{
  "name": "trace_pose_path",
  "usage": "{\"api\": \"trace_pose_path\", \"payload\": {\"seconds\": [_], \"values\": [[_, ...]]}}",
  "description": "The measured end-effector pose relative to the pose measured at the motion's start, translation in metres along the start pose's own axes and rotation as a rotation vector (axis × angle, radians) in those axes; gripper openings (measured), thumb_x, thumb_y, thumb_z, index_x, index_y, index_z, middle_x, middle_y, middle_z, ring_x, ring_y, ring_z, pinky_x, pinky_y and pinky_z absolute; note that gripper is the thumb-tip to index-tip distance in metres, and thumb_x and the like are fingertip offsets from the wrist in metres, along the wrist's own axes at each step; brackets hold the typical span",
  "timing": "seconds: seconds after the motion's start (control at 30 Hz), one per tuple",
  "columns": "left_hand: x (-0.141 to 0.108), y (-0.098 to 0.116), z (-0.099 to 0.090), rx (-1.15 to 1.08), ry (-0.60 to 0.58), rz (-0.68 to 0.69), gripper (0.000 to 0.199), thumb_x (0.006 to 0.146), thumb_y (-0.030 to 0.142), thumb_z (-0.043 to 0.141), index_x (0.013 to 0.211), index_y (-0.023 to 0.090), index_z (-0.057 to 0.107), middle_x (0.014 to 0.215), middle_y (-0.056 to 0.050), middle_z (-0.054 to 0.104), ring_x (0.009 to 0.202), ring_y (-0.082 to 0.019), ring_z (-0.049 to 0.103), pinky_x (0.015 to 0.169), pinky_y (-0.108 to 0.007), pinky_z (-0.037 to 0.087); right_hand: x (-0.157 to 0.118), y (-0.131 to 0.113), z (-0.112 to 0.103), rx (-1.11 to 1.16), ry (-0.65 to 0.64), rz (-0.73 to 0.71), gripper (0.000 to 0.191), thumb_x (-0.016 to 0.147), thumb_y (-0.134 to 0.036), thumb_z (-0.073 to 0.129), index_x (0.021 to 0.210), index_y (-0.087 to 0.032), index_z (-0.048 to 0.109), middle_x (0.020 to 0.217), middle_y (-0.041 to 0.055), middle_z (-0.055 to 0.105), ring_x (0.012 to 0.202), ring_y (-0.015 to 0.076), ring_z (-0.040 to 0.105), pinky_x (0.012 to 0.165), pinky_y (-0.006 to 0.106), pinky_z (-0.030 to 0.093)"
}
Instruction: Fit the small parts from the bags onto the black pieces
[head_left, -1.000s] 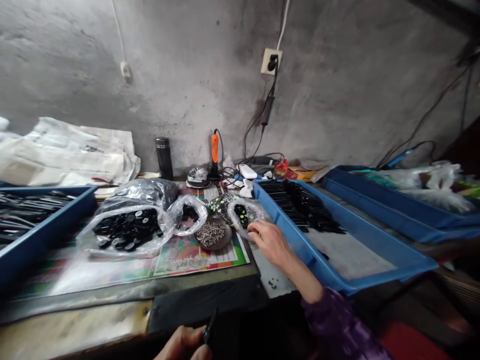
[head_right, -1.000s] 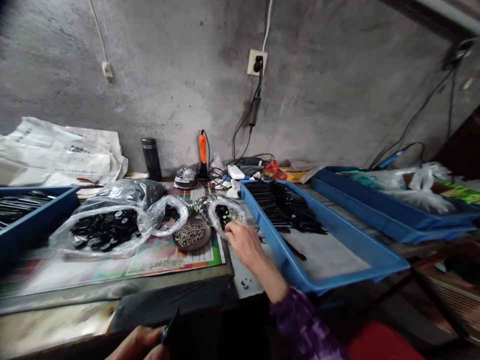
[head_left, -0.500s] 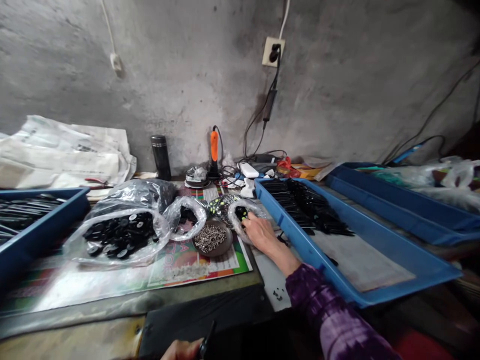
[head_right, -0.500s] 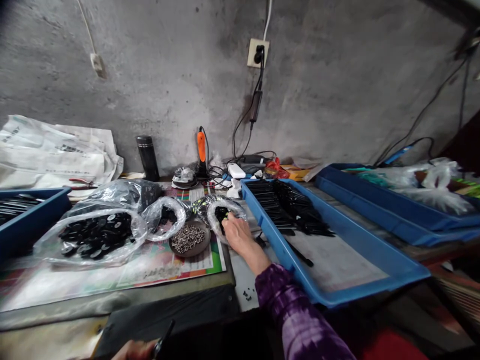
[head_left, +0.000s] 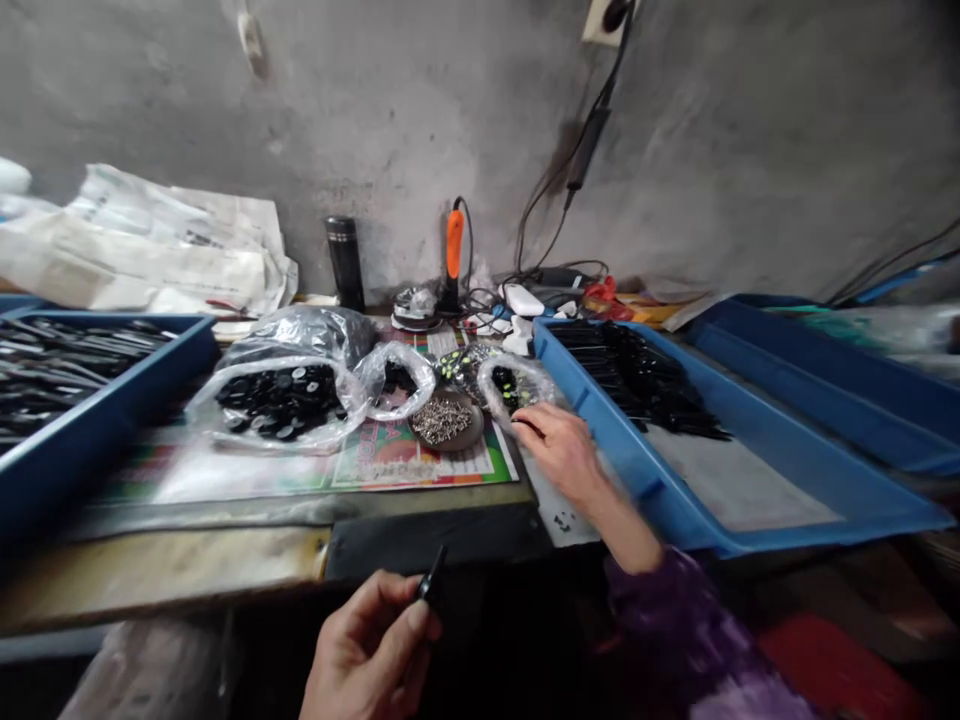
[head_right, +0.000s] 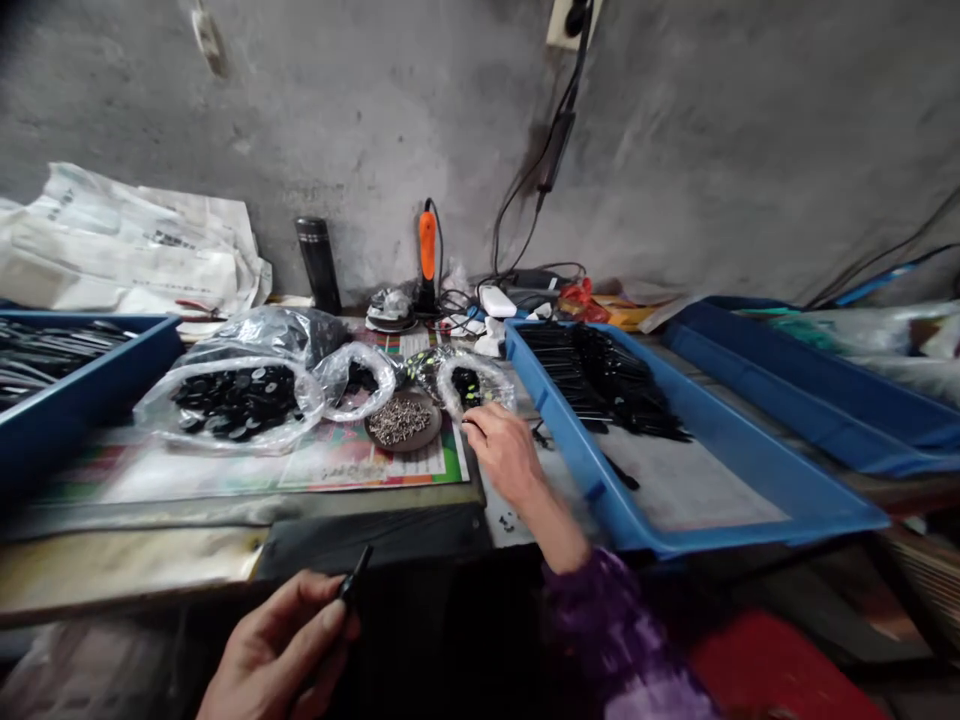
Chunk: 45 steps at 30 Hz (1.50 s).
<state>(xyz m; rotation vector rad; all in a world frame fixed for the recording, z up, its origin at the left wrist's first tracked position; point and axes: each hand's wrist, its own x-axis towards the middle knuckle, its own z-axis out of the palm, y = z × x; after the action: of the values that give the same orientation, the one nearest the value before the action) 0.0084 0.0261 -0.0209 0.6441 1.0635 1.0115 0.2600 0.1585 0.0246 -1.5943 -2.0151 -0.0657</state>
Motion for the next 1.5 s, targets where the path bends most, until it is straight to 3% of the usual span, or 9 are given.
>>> {"api": "trace_pose_path", "payload": {"seconds": [0.1,0.2,0.3,0.4,0.67,0.93,1.17,1.5], "values": [[-0.003,-0.001,0.0,-0.042,-0.022,0.025,0.043,0.061,0.05,0.088,0.079,0.018,0.065,0.061,0.001,0.065,0.037,-0.003,0.039,0.035,-0.014,0.026,-0.041,-0.031,-0.004,0.182,0.031,-0.022,0.021,0.095,-0.025,0.05,0.097,-0.017,0.069,0.088,0.005,0.068,0.071,0.0163,0.063,0.071,0.027,0.052],[-0.008,-0.002,0.002,-0.057,-0.038,0.032,0.038,0.068,0.046,0.085,0.08,0.017,0.063,0.064,0.001,0.067,0.037,-0.002,0.04,0.036,-0.014,0.026,-0.08,-0.064,-0.002,0.676,0.006,0.105,0.012,0.091,-0.024,0.057,0.094,-0.018,0.067,0.075,-0.0001,0.065,0.052,0.0108,0.057,0.053,0.021,0.048],[-0.013,-0.001,0.005,-0.066,-0.042,0.028,0.037,0.069,0.044,0.085,0.081,0.017,0.062,0.064,0.001,0.067,0.037,-0.002,0.04,0.036,-0.014,0.025,-0.106,-0.092,0.002,0.91,-0.122,0.228,0.004,0.087,-0.021,0.061,0.086,-0.018,0.063,0.06,-0.0051,0.057,0.05,0.0097,0.055,0.052,0.019,0.046],[-0.017,0.0,0.007,-0.065,-0.055,0.026,0.037,0.069,0.043,0.085,0.081,0.016,0.063,0.064,0.001,0.067,0.038,-0.003,0.042,0.036,-0.014,0.026,-0.118,-0.109,0.003,1.032,-0.204,0.272,0.007,0.087,-0.021,0.062,0.081,-0.018,0.062,0.062,-0.0047,0.056,0.053,0.0092,0.054,0.053,0.018,0.044],[-0.024,0.0,0.01,-0.091,-0.097,0.074,0.04,0.067,0.046,0.085,0.079,0.016,0.062,0.052,0.006,0.057,0.035,-0.002,0.038,0.035,-0.014,0.028,-0.126,-0.123,0.005,1.103,-0.21,0.255,0.009,0.086,-0.023,0.066,0.079,-0.019,0.065,0.073,-0.001,0.057,0.059,0.0115,0.055,0.051,0.019,0.044],[-0.03,-0.001,0.008,-0.102,-0.101,0.083,0.037,0.07,0.043,0.084,0.081,0.015,0.062,0.051,0.007,0.055,0.037,-0.002,0.038,0.035,-0.013,0.028,-0.131,-0.13,0.01,1.261,-0.221,0.353,0.013,0.083,-0.027,0.071,0.081,-0.02,0.059,0.065,-0.0038,0.056,0.054,0.0093,0.05,0.047,0.016,0.043],[-0.031,0.0,0.003,-0.106,-0.127,0.085,0.036,0.072,0.044,0.083,0.08,0.015,0.062,0.046,0.008,0.05,0.037,-0.003,0.036,0.036,-0.013,0.025,-0.129,-0.134,0.009,1.298,-0.229,0.339,0.012,0.083,-0.024,0.071,0.079,-0.019,0.062,0.066,-0.0029,0.06,0.052,0.0084,0.051,0.047,0.015,0.043],[-0.03,-0.002,-0.003,-0.079,-0.139,0.1,0.034,0.075,0.044,0.079,0.082,0.015,0.064,0.055,0.002,0.061,0.039,-0.003,0.037,0.038,-0.014,0.026,-0.127,-0.136,0.014,1.333,-0.241,0.374,0.019,0.08,-0.029,0.075,0.079,-0.02,0.059,0.064,-0.0043,0.057,0.049,0.0085,0.051,0.044,0.016,0.044]]}}
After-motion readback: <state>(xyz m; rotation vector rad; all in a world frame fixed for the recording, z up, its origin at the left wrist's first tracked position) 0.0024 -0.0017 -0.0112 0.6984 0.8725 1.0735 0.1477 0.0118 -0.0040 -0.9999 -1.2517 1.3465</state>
